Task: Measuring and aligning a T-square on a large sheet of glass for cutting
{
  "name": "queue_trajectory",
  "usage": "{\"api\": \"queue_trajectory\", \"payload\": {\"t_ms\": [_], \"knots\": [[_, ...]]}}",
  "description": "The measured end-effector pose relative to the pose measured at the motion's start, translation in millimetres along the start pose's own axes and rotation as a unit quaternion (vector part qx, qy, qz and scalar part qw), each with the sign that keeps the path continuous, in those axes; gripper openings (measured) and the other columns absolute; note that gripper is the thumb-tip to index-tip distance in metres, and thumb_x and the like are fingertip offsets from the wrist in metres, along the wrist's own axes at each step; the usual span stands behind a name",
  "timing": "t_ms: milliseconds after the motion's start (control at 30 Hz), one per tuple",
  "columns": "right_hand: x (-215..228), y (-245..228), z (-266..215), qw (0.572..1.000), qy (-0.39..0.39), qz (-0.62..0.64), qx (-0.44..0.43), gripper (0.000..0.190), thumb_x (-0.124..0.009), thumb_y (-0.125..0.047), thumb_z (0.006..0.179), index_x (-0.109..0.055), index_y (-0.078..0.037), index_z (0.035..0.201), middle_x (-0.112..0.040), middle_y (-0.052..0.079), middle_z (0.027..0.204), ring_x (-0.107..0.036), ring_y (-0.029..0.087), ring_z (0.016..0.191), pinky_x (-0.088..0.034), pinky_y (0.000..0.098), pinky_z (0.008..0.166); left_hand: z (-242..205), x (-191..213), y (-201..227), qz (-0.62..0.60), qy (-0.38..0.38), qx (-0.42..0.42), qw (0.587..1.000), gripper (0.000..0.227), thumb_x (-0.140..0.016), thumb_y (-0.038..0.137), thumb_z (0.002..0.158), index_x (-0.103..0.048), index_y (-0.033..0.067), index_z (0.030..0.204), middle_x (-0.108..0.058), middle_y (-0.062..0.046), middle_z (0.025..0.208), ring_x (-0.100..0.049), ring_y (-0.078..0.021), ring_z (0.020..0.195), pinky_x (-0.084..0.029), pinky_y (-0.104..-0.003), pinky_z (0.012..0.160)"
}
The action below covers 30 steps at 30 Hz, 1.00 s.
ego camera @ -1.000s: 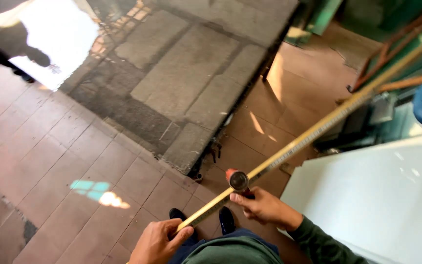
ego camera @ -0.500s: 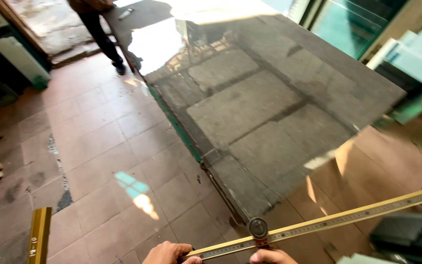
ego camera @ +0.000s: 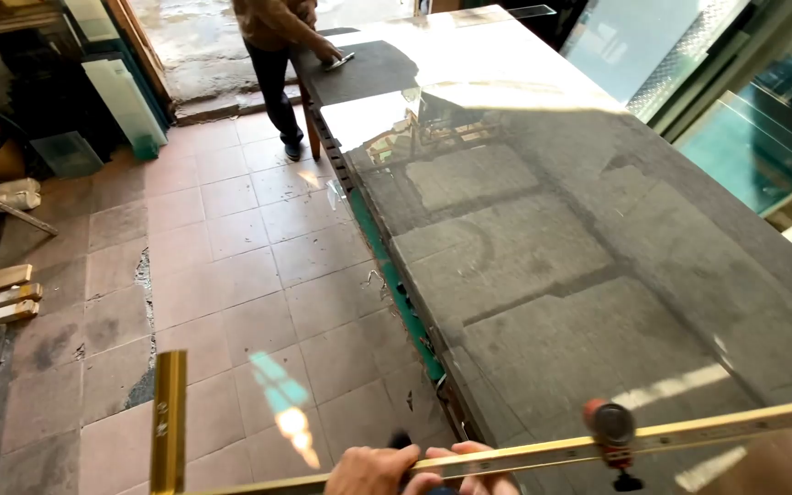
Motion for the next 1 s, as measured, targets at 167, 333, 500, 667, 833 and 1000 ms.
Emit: {"api": "queue_trajectory", "payload": {"t_ms": [167, 333, 500, 667, 833, 1000], "knots": [[-52.4, -32.2, 146.1, 0.989, -0.134, -0.035, 0.042, 0.028, -0.058, -0.019, 0.107, -0.049, 0.002, 0.124, -0.073, 0.047, 0.13, -0.07, 0.069, 0.11, -0.057, 0.0698, 0.1, 102.6, 70.6, -43.0, -0.091, -0.033, -0.029, 0.995, 0.057, -0.055, 0.067, 0.11, -0.047, 0.0219, 0.143, -0.067, -0.009, 0.099, -0.068, -0.0362, 0.083, -0.048, -0.048, 0.072], [-134.2, -80.6, 286.8, 0.972, -0.102, -0.116, 0.174, 0.036, -0.047, -0.039, 0.118, -0.05, -0.003, 0.122, -0.078, 0.042, 0.125, -0.075, 0.07, 0.092, -0.061, 0.0738, 0.093, 171.3, 177.6, -182.7, -0.04, 0.128, -0.052, 0.99, 0.081, -0.088, 0.046, 0.094, -0.051, 0.0203, 0.161, -0.061, -0.011, 0.151, -0.052, -0.036, 0.138, -0.035, -0.057, 0.112], [-271.2, -168.0, 292.6, 0.973, -0.072, -0.126, 0.179, 0.028, -0.045, -0.034, 0.128, -0.048, -0.006, 0.124, -0.072, 0.032, 0.134, -0.071, 0.056, 0.11, -0.056, 0.0572, 0.097, 205.3, 240.0, -389.4, 0.009, 0.176, 0.345, 0.922, 0.113, -0.093, 0.044, 0.083, -0.023, 0.0358, 0.172, -0.03, 0.002, 0.176, -0.044, -0.0315, 0.151, -0.046, -0.058, 0.125], [-354.3, -218.4, 353.0, 0.976, -0.091, -0.088, 0.176, 0.023, -0.045, -0.028, 0.126, -0.044, -0.005, 0.128, -0.066, 0.038, 0.134, -0.066, 0.06, 0.118, -0.056, 0.0678, 0.109, 289.1, 263.6, -472.4, -0.232, 0.107, 0.375, 0.891, 0.075, -0.08, 0.047, 0.092, -0.046, 0.0288, 0.156, -0.073, 0.0, 0.13, -0.081, -0.0167, 0.087, -0.062, -0.033, 0.086], [-434.5, -253.4, 376.6, 0.947, -0.093, -0.089, 0.294, 0.024, -0.043, -0.02, 0.127, -0.047, 0.002, 0.131, -0.067, 0.042, 0.124, -0.068, 0.057, 0.114, -0.06, 0.0677, 0.102, 387.3, 301.2, -489.7, -0.223, 0.09, 0.327, 0.914, 0.05, -0.082, 0.03, 0.089, -0.062, 0.025, 0.136, -0.077, 0.002, 0.098, -0.069, -0.0151, 0.087, -0.055, -0.03, 0.083], [-499.2, -295.7, 484.5, 0.932, -0.192, -0.116, 0.286, 0.015, -0.035, -0.021, 0.132, -0.043, -0.008, 0.134, -0.066, 0.04, 0.129, -0.069, 0.056, 0.121, -0.059, 0.0637, 0.103, 473.7, 307.1, -514.7, -0.408, 0.056, 0.342, 0.845, 0.062, -0.082, 0.012, 0.091, -0.052, 0.0236, 0.144, -0.073, -0.007, 0.098, -0.071, -0.0219, 0.077, -0.059, -0.038, 0.052]]}}
Point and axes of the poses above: each hand's wrist, its own z-axis towards the middle knuckle, its own x-axis out of the back of the hand, y = z × x, the point moved 5 cm from there along z, towards the middle knuckle
